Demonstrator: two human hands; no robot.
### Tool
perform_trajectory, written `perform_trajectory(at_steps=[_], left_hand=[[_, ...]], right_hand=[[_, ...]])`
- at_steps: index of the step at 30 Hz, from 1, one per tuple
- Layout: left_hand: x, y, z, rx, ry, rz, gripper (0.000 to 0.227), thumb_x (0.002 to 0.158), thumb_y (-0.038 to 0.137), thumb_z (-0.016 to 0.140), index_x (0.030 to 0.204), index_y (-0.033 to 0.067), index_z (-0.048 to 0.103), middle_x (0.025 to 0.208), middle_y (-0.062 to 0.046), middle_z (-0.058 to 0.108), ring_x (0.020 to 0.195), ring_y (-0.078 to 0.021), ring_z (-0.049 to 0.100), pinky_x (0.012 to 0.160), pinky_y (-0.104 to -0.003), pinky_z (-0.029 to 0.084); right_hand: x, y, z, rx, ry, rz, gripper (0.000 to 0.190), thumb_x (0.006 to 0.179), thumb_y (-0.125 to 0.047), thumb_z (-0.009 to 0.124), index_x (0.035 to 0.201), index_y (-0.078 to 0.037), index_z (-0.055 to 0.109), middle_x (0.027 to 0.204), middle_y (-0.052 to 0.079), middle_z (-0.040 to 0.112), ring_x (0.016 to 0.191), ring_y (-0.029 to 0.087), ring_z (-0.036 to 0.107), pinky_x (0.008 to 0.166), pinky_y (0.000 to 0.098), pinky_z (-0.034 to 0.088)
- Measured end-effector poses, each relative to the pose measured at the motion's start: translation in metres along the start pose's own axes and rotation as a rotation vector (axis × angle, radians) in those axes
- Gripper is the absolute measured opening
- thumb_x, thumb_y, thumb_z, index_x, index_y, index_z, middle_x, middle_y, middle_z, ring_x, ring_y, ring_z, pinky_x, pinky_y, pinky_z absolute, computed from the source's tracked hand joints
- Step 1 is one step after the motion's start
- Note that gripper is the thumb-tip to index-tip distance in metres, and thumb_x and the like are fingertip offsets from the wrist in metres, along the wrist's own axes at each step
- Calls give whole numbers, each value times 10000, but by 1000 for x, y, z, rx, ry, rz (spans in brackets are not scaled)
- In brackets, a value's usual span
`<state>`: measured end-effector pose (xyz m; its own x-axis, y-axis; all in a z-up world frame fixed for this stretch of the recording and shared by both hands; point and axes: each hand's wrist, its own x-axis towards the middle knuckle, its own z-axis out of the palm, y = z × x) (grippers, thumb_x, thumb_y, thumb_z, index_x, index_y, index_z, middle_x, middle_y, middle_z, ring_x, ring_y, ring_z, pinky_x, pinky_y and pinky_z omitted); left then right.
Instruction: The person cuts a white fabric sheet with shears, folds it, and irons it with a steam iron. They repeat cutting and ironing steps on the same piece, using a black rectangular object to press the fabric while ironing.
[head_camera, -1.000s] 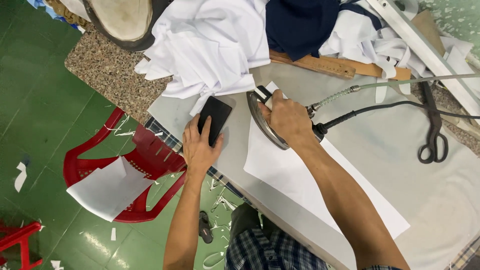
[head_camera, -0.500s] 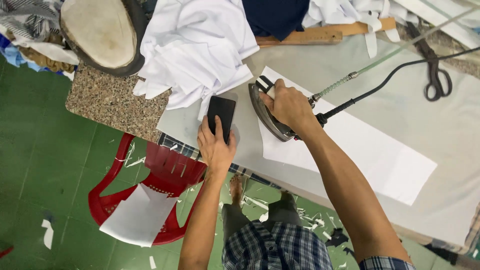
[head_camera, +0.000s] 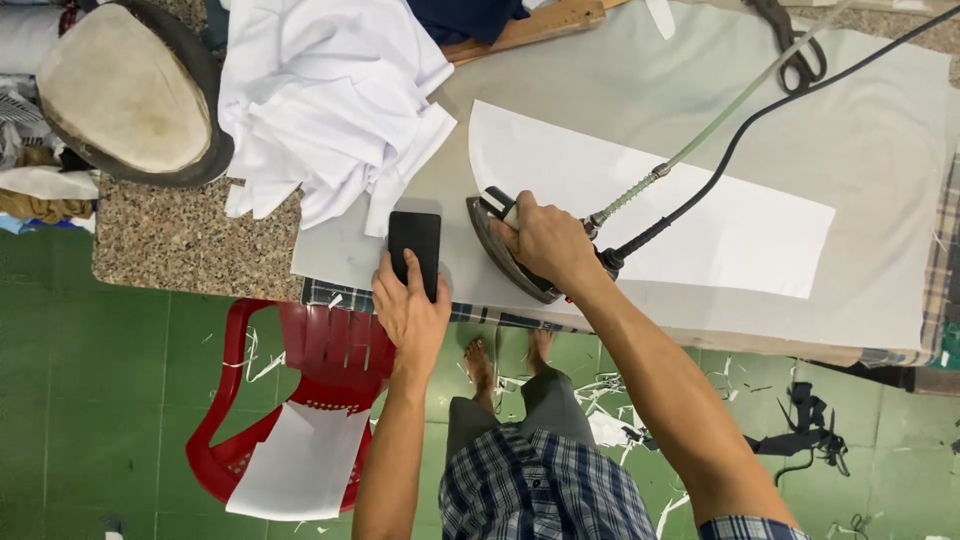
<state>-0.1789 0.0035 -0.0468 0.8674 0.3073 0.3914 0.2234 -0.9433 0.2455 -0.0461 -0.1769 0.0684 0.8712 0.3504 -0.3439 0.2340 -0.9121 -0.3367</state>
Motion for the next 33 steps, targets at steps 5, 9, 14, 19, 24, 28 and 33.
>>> perform_trajectory(at_steps=[5,9,14,19,24,28,33], left_hand=[[-4,0,5,-2,-10,-23,523,857,334,745,1302,61,702,1365,-213,548,1160,-342,543,860,-443,486],[-4,0,3,-21,-21,-51,518,868,342,732,1309,71,701,1375,-206,549,1166,-344,541,853,-445,480],[-2,2,0,-21,-11,-52,513,870,331,727,1309,68,700,1367,-205,553,1165,-348,545,847,-442,478],[-1,3,3,-14,-7,-53,532,865,351,729,1319,76,691,1370,-201,551,1163,-352,548,842,-440,479],[-1,4,-1,0,-3,-45,524,859,333,746,1317,82,696,1374,-194,559,1162,-343,555,849,-441,482],[1,7,-4,0,2,-33,520,857,328,765,1308,75,703,1376,-198,551,1154,-351,548,856,-443,483],[-2,11,-2,43,29,-45,571,828,372,821,1321,110,705,1312,-184,554,1122,-339,549,867,-448,486]], right_hand=[[-11,-1,-1,4,-34,35,492,1037,-493,506,1118,-13,577,804,298,701,796,465,755,678,535,617],[-13,-2,-1,3,-28,31,489,1040,-490,507,1113,-12,579,801,299,700,796,467,755,669,536,615],[-14,-5,-5,-6,-38,26,475,1046,-476,493,1114,-13,573,806,300,705,794,460,757,678,530,613],[-13,-5,-6,-2,-54,38,450,1035,-454,515,1108,-14,576,807,290,714,785,445,762,670,519,614],[-16,-7,-10,27,-59,38,492,1034,-481,510,1117,-1,585,816,295,715,784,443,764,675,513,617],[-13,4,-7,14,-41,-23,491,1033,-495,509,1103,-16,586,781,255,711,755,417,765,664,495,617],[-12,26,-15,-108,-97,-286,478,1029,-486,504,1138,-27,581,819,243,726,790,393,768,715,479,620]])
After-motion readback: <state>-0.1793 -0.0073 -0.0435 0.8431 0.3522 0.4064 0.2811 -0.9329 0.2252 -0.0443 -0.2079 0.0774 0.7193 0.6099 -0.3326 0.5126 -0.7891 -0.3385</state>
